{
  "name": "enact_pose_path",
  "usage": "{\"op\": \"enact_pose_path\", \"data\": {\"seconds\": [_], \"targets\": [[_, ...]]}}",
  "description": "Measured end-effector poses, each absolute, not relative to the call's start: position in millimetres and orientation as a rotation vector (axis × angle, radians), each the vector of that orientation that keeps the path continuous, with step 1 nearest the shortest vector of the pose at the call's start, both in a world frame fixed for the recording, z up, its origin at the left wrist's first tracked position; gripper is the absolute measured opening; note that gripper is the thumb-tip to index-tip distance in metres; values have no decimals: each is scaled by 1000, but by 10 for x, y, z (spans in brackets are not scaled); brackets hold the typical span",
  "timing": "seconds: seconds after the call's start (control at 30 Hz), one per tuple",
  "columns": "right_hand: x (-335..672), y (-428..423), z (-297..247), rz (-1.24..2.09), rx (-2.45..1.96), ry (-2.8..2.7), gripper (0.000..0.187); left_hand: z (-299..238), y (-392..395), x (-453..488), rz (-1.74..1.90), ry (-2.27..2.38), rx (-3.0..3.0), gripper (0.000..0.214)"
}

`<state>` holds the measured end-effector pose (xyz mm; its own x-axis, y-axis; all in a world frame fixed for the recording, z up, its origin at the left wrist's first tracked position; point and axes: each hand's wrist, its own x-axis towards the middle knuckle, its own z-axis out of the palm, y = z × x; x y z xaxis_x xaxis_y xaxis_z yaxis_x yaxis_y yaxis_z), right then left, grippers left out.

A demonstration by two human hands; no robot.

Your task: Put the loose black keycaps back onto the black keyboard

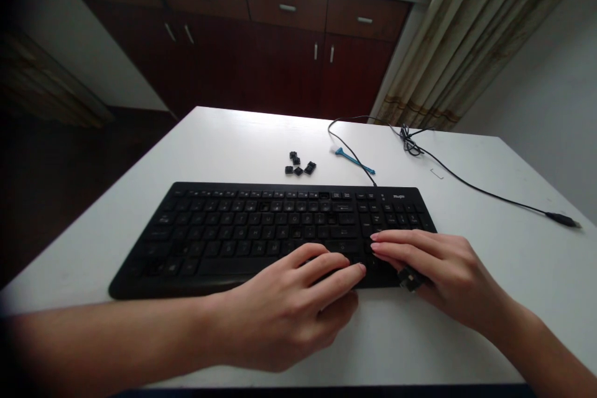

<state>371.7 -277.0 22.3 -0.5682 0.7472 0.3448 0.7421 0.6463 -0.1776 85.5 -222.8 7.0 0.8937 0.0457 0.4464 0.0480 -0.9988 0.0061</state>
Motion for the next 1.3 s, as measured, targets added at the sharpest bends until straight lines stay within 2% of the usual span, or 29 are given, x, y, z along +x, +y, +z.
{"op": "enact_pose_path", "data": {"seconds": [0.4,0.7,1.3], "targets": [[3702,-2770,233,-36,-1151,-2496,41,73,-2232,848,-709,-81,-3075,26],[3704,-2774,252,-12,-1193,-2467,35,89,-2231,843,-679,-76,-3080,26],[3699,-2793,195,21,-1180,-2434,38,89,-2232,839,-677,-90,-3074,27]]}}
